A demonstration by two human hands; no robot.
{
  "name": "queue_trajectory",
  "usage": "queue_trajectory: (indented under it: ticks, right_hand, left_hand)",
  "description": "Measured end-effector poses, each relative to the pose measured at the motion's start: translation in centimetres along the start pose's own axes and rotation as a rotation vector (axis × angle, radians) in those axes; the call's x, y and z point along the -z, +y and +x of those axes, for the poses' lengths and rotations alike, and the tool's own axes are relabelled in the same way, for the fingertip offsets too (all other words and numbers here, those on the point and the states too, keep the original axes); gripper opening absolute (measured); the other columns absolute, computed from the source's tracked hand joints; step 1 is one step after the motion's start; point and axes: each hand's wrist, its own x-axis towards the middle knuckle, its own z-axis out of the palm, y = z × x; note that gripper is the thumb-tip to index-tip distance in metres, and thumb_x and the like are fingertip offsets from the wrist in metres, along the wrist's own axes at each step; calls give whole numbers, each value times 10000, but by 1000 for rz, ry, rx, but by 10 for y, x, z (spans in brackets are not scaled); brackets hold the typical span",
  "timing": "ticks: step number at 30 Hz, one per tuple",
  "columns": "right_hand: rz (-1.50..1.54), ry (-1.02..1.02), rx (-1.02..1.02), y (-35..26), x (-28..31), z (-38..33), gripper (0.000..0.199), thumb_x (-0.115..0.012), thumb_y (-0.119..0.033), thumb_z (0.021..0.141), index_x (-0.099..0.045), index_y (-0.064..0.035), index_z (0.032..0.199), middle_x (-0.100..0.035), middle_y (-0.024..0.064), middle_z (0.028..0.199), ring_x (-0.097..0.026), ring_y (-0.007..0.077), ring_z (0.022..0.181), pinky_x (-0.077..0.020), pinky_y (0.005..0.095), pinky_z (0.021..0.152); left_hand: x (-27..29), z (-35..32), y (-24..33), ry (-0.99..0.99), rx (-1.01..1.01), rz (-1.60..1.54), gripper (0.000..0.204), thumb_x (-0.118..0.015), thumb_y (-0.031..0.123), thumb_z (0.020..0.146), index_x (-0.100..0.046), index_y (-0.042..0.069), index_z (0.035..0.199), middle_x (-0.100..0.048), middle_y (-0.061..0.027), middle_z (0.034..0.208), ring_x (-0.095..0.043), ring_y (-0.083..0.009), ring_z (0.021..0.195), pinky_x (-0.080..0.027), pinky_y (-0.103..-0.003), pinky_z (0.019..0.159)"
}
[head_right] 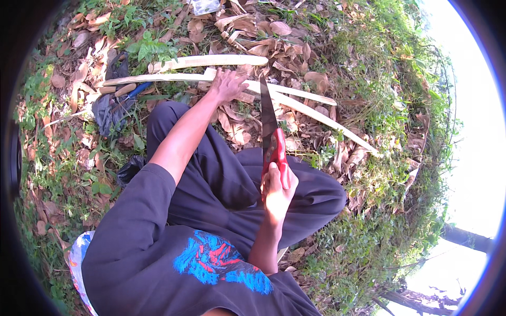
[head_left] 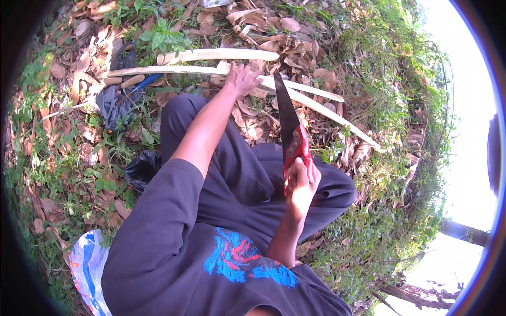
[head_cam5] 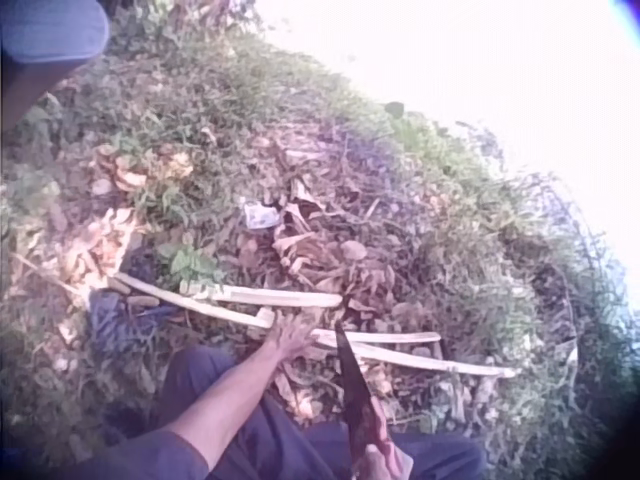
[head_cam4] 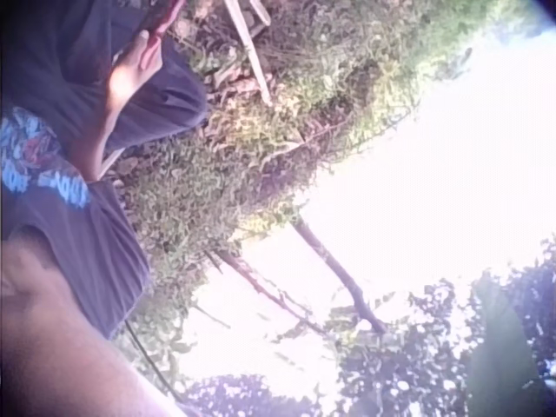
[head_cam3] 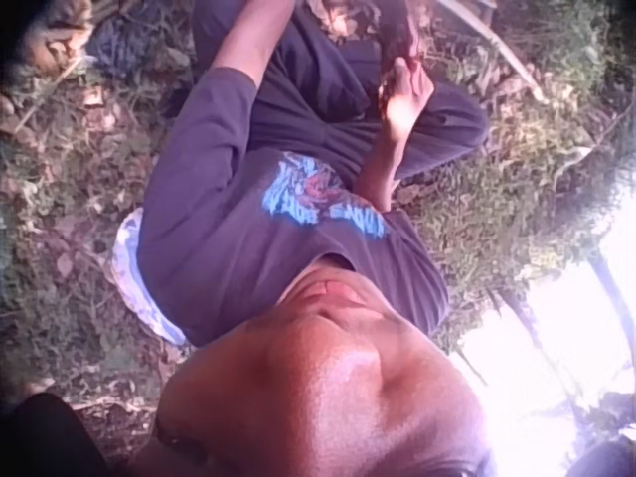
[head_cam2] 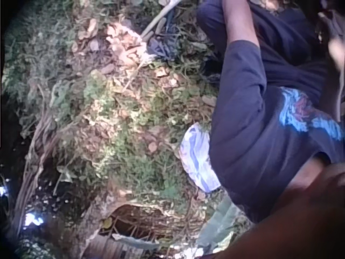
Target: The person sits cross-legged on the ground and uses a red-handled saw to cut thin bamboo strips. They hold the bamboo steady with their left hand and saw back and forth with their right hand, cutting through multiple strips sequentially.
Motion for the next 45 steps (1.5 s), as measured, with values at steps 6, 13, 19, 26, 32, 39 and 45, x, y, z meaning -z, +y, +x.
queue_trajectory:
  ticks: [6,13,19,26,32,39,45]
  right_hand:
    - [-4,-13,-23,2,14,-7,232,-572,-118,949,-508,-56,736,-463,-25,513,-395,48,385,-307,223,373]
    - [-126,-61,-25,3,2,1,266,-562,-127,957,-502,-59,706,-461,-23,513,-405,52,412,-323,232,406]
    - [-166,-60,2,8,3,7,262,-545,-149,941,-490,-65,700,-426,-34,494,-361,51,375,-283,234,364]
    - [-258,-101,40,-1,-8,15,288,-568,-166,967,-502,-57,709,-436,-33,496,-381,45,381,-287,228,363]
    - [-339,-71,87,31,-37,78,283,-588,-128,953,-511,-12,706,-427,-21,558,-352,47,527,-304,279,478]
    - [-394,-57,98,4,-40,20,249,-580,-82,931,-524,7,706,-437,15,550,-365,64,536,-317,286,497]
    - [-320,-62,-2,6,-49,67,272,-593,-108,920,-503,0,687,-444,10,536,-381,70,507,-331,290,486]
  left_hand:
    - [-1,-1,1,65,-17,-33,518,-278,510,1031,-460,269,1452,-395,-178,1511,-454,-359,1328,-203,-606,1168]
    - [-17,-3,-4,191,-31,-40,513,-283,506,1035,-486,264,1440,-507,-205,1377,-508,-350,1242,-245,-637,1125]
    - [9,-5,6,16,5,-102,483,-274,461,1044,-507,246,1408,-380,-182,1516,-445,-365,1329,-221,-608,1162]
    - [5,-5,4,45,-7,-53,472,-280,457,1044,-531,249,1385,-471,-189,1418,-457,-352,1307,-237,-619,1143]
    - [1,-1,6,9,-9,-44,508,-241,504,1037,-505,286,1412,-446,-195,1457,-416,-360,1352,-174,-597,1174]
    - [6,-3,3,-80,7,-34,528,-223,529,1034,-430,314,1470,-374,-187,1527,-349,-358,1417,-140,-597,1187]
    - [6,-1,4,-67,8,-34,518,-227,519,1037,-420,318,1473,-367,-180,1534,-323,-362,1434,-141,-593,1185]
